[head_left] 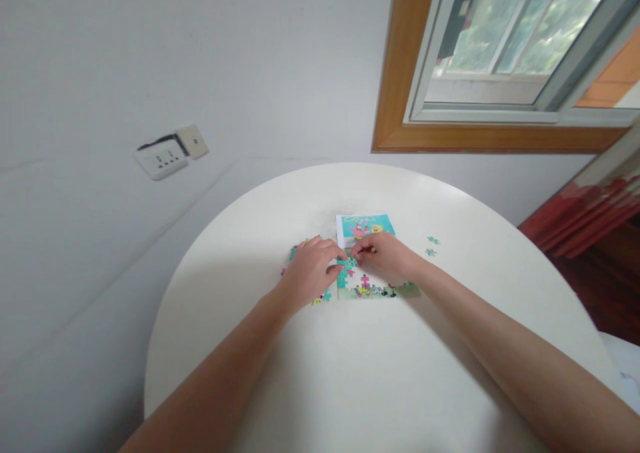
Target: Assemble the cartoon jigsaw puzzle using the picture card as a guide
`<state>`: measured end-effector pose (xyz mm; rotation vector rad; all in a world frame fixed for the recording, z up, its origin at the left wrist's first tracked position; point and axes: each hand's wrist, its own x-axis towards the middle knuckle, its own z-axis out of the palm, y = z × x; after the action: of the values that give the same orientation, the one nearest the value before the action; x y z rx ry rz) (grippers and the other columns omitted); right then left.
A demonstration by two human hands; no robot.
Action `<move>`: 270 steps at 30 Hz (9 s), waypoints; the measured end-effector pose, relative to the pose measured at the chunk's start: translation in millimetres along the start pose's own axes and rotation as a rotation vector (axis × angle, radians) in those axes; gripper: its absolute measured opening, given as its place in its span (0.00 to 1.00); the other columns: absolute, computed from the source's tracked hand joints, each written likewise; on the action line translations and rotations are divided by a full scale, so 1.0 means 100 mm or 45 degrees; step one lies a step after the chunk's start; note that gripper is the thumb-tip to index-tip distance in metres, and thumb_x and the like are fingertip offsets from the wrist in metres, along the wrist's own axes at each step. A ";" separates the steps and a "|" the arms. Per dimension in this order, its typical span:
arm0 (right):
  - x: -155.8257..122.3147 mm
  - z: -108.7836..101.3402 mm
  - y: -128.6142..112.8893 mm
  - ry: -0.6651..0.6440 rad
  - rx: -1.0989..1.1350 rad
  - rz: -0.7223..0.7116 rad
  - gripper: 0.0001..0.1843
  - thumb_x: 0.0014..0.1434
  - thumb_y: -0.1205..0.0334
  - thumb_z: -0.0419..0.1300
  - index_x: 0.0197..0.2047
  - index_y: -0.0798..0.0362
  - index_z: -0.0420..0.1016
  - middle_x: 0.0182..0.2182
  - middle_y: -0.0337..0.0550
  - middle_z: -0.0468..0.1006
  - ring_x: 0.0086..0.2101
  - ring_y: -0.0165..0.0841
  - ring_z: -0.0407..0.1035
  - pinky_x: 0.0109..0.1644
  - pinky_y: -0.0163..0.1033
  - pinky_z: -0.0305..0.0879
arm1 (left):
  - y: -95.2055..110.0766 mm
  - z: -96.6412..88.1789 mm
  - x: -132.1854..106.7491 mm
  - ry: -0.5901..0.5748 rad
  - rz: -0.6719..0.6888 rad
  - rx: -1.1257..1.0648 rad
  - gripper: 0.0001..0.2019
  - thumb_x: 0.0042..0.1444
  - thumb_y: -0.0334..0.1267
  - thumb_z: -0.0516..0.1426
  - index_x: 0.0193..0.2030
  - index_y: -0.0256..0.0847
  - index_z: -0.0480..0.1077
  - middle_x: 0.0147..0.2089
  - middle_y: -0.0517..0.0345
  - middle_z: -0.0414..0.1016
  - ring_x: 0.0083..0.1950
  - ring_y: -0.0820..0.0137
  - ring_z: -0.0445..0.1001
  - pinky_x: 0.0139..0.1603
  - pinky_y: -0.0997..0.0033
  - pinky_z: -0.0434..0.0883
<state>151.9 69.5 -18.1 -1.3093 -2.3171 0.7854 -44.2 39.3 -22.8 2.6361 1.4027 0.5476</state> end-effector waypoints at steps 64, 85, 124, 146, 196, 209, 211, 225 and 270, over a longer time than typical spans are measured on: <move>-0.52 -0.02 0.00 0.276 -0.615 -0.226 0.21 0.56 0.72 0.52 0.50 0.47 0.73 0.50 0.47 0.70 0.49 0.40 0.59 0.49 0.44 0.52 | -0.03 -0.05 0.00 0.118 0.010 -0.014 0.13 0.55 0.30 0.53 0.44 0.47 0.73 0.44 0.57 0.71 0.47 0.64 0.66 0.48 0.63 0.63; -0.58 0.01 0.13 0.428 -0.413 -0.165 0.22 0.57 0.71 0.47 0.54 0.53 0.66 0.50 0.49 0.70 0.50 0.41 0.59 0.52 0.47 0.54 | -0.56 -0.36 -0.07 0.556 -0.371 0.097 0.14 0.53 0.28 0.48 0.36 0.42 0.74 0.38 0.53 0.71 0.46 0.63 0.67 0.54 0.57 0.60; 0.44 0.66 -0.95 -0.070 -0.540 -0.302 0.13 0.56 0.57 0.59 0.45 0.45 0.77 0.41 0.47 0.71 0.45 0.39 0.61 0.45 0.42 0.56 | -0.65 -0.52 -0.36 -0.400 -0.623 0.100 0.08 0.47 0.34 0.55 0.34 0.40 0.75 0.34 0.52 0.78 0.37 0.65 0.75 0.38 0.71 0.68; 0.57 0.43 -0.59 -0.018 -0.512 -0.238 0.12 0.57 0.63 0.57 0.43 0.45 0.78 0.40 0.45 0.75 0.45 0.36 0.65 0.51 0.40 0.56 | -0.62 -0.43 -0.32 -0.300 -0.676 0.032 0.10 0.52 0.33 0.54 0.42 0.42 0.69 0.35 0.57 0.76 0.38 0.69 0.74 0.37 0.74 0.66; -0.17 -0.05 0.14 0.067 0.473 0.182 0.11 0.49 0.63 0.59 0.38 0.55 0.76 0.27 0.38 0.77 0.30 0.30 0.70 0.37 0.34 0.64 | 0.09 0.08 0.01 0.122 0.034 -0.136 0.10 0.59 0.32 0.52 0.45 0.42 0.71 0.44 0.53 0.71 0.48 0.64 0.66 0.53 0.62 0.63; -0.17 0.06 0.06 0.233 0.039 0.300 0.07 0.50 0.60 0.59 0.30 0.50 0.79 0.28 0.36 0.79 0.29 0.29 0.67 0.34 0.33 0.58 | 0.12 0.12 0.02 0.008 0.094 -0.031 0.09 0.57 0.32 0.54 0.43 0.43 0.72 0.44 0.54 0.71 0.50 0.62 0.65 0.53 0.60 0.63; -0.16 0.07 0.05 0.243 -0.005 0.318 0.07 0.50 0.60 0.60 0.30 0.50 0.79 0.28 0.36 0.79 0.29 0.30 0.68 0.34 0.33 0.58 | 0.11 0.12 0.02 0.015 0.099 -0.033 0.09 0.57 0.32 0.54 0.43 0.42 0.72 0.44 0.54 0.71 0.50 0.62 0.65 0.53 0.60 0.63; -0.18 0.06 -0.01 0.320 -0.245 0.363 0.09 0.53 0.55 0.59 0.29 0.49 0.77 0.29 0.37 0.79 0.30 0.30 0.68 0.32 0.33 0.54 | 0.11 0.13 0.02 0.041 0.105 -0.028 0.08 0.56 0.32 0.55 0.42 0.43 0.72 0.44 0.56 0.72 0.50 0.63 0.65 0.53 0.62 0.63; -0.22 -0.02 0.05 0.215 -0.338 0.071 0.07 0.54 0.64 0.60 0.31 0.47 0.81 0.32 0.38 0.78 0.37 0.32 0.68 0.46 0.34 0.60 | 0.10 0.09 0.04 0.128 0.072 -0.179 0.10 0.55 0.30 0.55 0.41 0.44 0.74 0.43 0.56 0.72 0.48 0.65 0.68 0.53 0.63 0.65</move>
<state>166.8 53.3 -20.5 -1.4929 -2.3150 0.3740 -31.3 38.0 -27.4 2.5756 1.2674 0.7651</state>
